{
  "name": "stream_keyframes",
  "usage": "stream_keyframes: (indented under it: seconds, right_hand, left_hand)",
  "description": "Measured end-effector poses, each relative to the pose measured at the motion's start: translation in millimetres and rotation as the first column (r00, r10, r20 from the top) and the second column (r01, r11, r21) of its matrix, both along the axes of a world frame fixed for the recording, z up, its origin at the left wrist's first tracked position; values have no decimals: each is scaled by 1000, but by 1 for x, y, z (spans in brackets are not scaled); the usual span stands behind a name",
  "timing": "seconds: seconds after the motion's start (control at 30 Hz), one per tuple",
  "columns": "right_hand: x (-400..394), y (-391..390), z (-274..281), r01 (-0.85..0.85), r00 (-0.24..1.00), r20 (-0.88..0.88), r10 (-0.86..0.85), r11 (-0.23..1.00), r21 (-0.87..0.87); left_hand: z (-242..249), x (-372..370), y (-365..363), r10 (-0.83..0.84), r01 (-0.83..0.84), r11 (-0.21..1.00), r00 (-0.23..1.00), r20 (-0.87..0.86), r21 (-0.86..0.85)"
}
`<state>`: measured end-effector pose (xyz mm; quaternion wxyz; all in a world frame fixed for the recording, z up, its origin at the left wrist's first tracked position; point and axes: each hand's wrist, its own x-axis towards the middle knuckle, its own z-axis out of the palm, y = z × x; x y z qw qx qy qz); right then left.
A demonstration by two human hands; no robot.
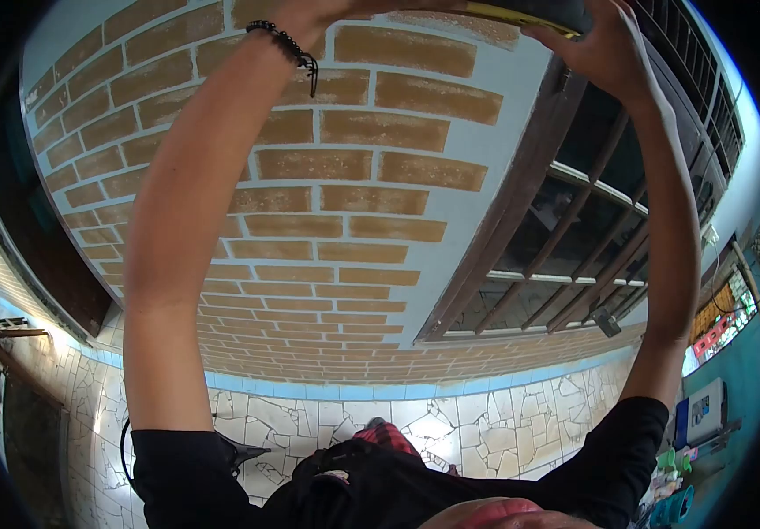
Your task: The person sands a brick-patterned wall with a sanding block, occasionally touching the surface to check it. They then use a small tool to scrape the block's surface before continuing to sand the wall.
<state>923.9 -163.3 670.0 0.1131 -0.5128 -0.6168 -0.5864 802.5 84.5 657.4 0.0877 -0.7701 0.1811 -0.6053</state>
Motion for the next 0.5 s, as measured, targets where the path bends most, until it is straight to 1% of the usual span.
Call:
stream_keyframes:
  seconds: [0.03,0.1,0.13,0.23,0.27,0.3,0.33,0.37,0.4,0.47,0.5]
  right_hand:
    - [8,2,3,-17,1000,19,17,1000,-6]
    - [23,8,2,-51,998,44,52,998,-22]
    - [31,15,-2,-71,997,6,71,997,38]
    - [48,27,-10,-31,999,-27,33,998,61]
    - [62,23,-6,45,976,-211,-53,998,-42]
    - [78,25,-2,-12,999,-49,12,1000,1]
    - [96,30,-1,-75,991,117,71,997,34]
    - [108,32,0,-126,981,155,116,990,58]
    - [119,35,1,-176,968,194,157,981,81]
    - [125,36,-4,-182,973,157,167,979,92]
    - [127,38,-6,-184,975,144,169,978,98]
  left_hand:
    - [1,6,2,-20,20,1000,1000,-2,-12]
    - [-1,20,6,-10,10,1000,1000,21,9]
    - [-3,27,8,-4,4,1000,1000,30,17]
    - [-8,43,14,14,-18,997,998,67,68]
    - [-10,46,17,59,-69,992,993,99,102]
    - [-16,50,18,99,-118,990,970,223,73]
    - [-27,54,15,140,-163,986,929,343,38]
    - [-40,57,11,181,-202,979,871,456,-3]
    - [-57,60,5,264,-280,959,829,494,-43]
    - [-92,60,-19,89,-39,988,935,344,-150]
    - [-105,68,-23,86,-32,987,935,344,-161]
